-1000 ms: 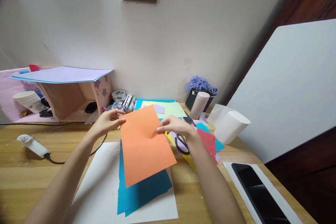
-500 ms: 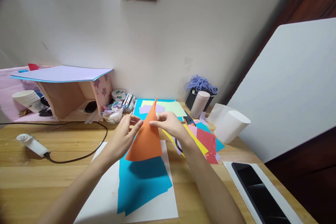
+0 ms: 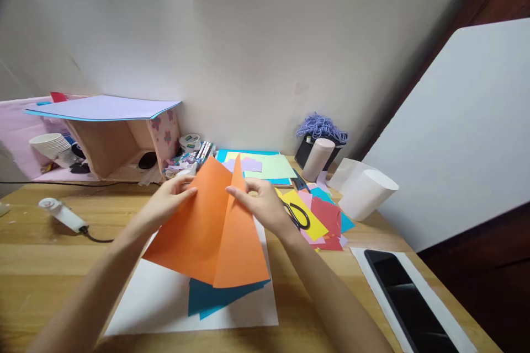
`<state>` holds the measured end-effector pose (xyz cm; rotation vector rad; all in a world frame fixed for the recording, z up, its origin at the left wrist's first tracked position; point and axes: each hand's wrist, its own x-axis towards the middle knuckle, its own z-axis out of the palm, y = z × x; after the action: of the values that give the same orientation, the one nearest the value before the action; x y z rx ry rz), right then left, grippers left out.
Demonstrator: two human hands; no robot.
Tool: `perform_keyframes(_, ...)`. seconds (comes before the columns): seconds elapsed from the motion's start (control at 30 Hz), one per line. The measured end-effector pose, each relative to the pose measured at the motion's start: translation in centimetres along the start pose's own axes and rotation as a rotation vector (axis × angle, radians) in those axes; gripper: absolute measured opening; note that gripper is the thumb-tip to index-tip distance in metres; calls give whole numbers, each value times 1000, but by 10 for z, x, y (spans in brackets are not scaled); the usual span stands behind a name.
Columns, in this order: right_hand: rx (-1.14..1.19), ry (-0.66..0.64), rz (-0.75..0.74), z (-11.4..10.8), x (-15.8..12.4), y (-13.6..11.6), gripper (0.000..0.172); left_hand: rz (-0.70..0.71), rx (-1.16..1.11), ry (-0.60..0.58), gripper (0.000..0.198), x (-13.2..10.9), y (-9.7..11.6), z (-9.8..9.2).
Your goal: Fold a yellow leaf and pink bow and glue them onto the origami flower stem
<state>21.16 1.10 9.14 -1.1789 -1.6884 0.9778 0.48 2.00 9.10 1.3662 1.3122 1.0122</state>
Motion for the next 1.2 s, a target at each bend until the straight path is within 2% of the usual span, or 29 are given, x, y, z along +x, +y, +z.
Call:
perform_keyframes(0.07,29,10,109,-16,-9,7,39,-38,52,59,44,-8,-17,-25)
perform_keyframes(0.1,37,14,168,-24,-15,14,38,-67,101,127,50,-13,-29,-37)
perform_keyframes(0.17,12,-66,289,-37,-26,34,39,-92,238,208,60,-24,-57,-59)
perform_keyframes(0.23,-17,-157,393,-46,-35,58,41,-98,346,206,66,-36,-83,-72)
perform_keyframes(0.3,-46,-219,436,-50,-43,82,43,-31,462,245,58,-46,-101,-73)
perform_keyframes(0.37,-49,-288,466,-51,-48,101,43,171,696,351,38,-53,-107,-63)
perform_keyframes(0.4,-57,-312,472,-51,-50,107,44,271,796,359,31,-56,-105,-55)
perform_keyframes(0.47,-72,-325,488,-52,-51,116,45,420,866,240,30,-58,-99,-33)
perform_keyframes(0.53,-75,-308,513,-53,-52,120,44,496,911,45,32,-55,-92,-9)
perform_keyframes(0.6,-72,-282,540,-52,-52,123,43,538,966,-89,30,-48,-90,14)
perform_keyframes(0.67,-65,-247,550,-49,-53,125,43,551,1027,-139,26,-37,-94,31)
perform_keyframes(0.73,-58,-205,541,-46,-55,128,43,587,1096,-117,25,-23,-103,42)
perform_keyframes(0.9,-70,-154,547,-37,-60,130,42,588,1195,-100,30,2,-121,46)
perform_keyframes(1.2,49,19,614,-33,-43,132,38,592,1158,-104,36,0,-128,44)
